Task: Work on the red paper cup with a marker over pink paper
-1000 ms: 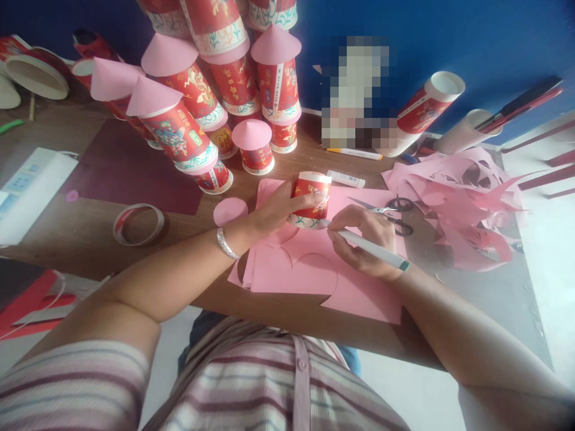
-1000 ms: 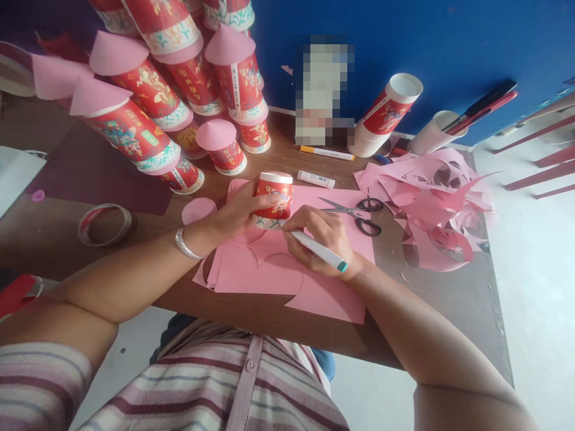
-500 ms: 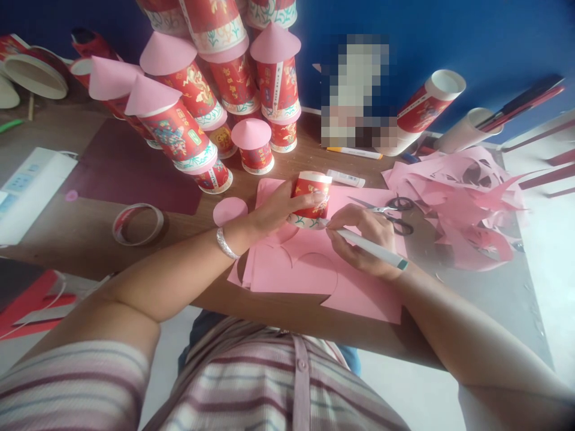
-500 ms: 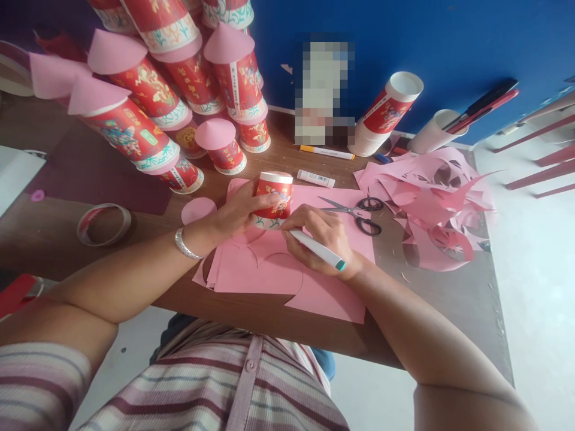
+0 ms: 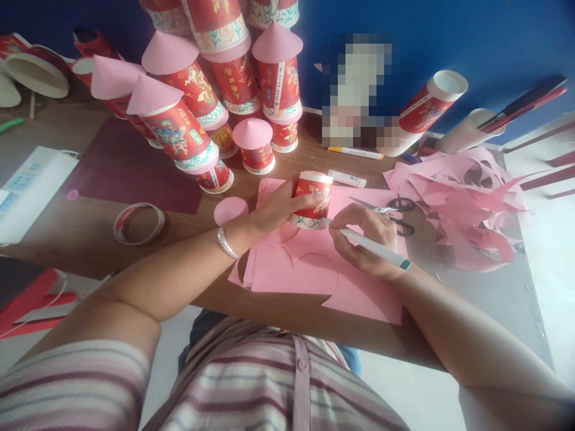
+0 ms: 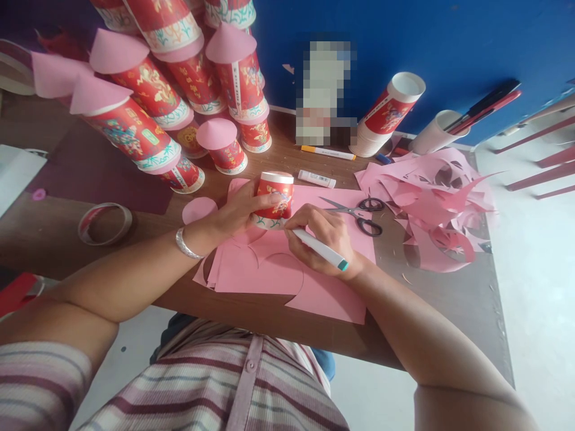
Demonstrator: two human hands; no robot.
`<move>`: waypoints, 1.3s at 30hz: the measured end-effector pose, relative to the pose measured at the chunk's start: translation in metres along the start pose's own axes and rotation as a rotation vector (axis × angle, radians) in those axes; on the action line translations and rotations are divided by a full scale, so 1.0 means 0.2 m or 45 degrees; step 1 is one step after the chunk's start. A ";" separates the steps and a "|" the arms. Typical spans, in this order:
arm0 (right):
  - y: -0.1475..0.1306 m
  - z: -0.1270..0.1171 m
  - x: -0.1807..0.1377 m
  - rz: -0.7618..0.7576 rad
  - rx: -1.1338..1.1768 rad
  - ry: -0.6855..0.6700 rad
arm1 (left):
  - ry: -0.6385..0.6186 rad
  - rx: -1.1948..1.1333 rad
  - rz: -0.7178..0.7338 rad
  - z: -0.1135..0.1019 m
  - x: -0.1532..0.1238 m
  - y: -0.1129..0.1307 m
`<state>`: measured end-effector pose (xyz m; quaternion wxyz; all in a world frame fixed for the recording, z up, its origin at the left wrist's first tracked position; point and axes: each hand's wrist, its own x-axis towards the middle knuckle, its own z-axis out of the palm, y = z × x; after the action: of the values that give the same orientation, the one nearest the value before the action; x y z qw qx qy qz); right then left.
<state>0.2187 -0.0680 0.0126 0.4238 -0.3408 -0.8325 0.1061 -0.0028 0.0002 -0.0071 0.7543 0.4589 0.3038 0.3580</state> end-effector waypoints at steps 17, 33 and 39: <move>-0.03 -0.02 0.01 0.054 0.073 -0.016 | -0.001 0.035 0.049 -0.02 0.01 -0.03; 0.00 -0.02 0.01 -0.010 0.169 -0.022 | -0.027 -0.031 0.126 -0.01 0.00 -0.02; 0.00 -0.02 0.02 -0.035 0.215 -0.026 | 0.007 -0.036 0.119 -0.01 0.01 -0.02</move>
<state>0.2209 -0.0662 0.0180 0.4438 -0.2911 -0.8296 0.1736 -0.0032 0.0018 -0.0114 0.7423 0.4610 0.2791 0.3981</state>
